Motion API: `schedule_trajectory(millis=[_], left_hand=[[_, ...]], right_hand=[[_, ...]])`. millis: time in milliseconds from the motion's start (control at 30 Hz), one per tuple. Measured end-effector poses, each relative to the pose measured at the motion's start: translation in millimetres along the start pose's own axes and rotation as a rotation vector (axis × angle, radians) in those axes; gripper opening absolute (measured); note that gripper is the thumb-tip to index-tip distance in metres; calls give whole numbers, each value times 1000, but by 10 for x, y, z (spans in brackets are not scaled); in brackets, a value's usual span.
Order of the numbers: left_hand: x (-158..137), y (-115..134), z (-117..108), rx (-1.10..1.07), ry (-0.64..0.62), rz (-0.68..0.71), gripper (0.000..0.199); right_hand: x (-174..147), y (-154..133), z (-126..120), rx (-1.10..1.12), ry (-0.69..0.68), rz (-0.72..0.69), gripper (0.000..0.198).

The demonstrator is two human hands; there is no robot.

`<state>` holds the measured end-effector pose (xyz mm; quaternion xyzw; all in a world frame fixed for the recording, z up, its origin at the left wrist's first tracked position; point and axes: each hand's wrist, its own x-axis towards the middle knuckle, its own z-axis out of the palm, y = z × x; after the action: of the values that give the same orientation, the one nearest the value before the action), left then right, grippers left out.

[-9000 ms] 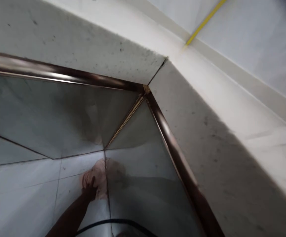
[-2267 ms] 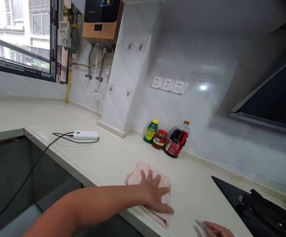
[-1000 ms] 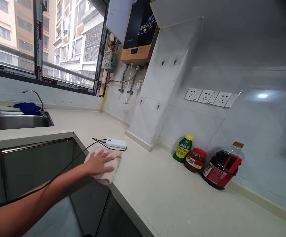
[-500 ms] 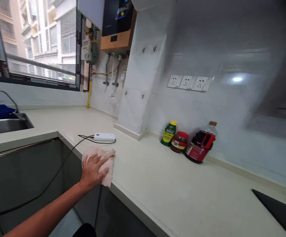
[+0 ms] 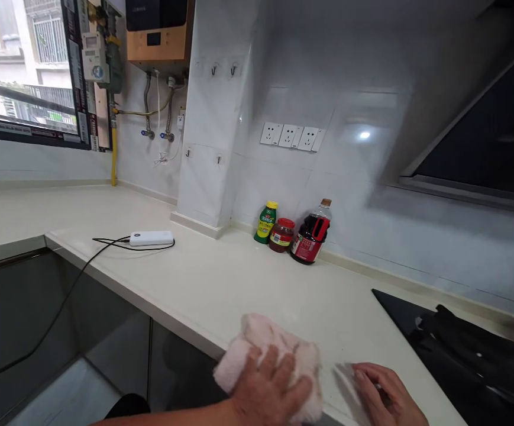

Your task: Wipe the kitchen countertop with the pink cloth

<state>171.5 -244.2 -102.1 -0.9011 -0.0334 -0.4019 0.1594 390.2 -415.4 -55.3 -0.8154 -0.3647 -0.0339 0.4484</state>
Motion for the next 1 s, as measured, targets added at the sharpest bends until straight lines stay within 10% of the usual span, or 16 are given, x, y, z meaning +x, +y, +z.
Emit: schedule_trajectory(millis=[133,267,433,700,1000], left_hand=[[331,442,240,-80,-54,129,62],[417,328,-44,-287,-51,144,58],[51,-564,-609,-452,28,-27,34],[-259,-2470,-885,-215,-57,-546,42],[-312,-2779,-614,-149,-324,-682,56]], right_hand=[[-69,-88,-70,51,125,44,52],[-261,-156,-20,-27,132,-215,37],[-455,-375,421,-515,-70,-589,47],[-500,-1656,1273,-634,-169,-622,89],[-373,-2436,2026,-594,-307,-860,74]])
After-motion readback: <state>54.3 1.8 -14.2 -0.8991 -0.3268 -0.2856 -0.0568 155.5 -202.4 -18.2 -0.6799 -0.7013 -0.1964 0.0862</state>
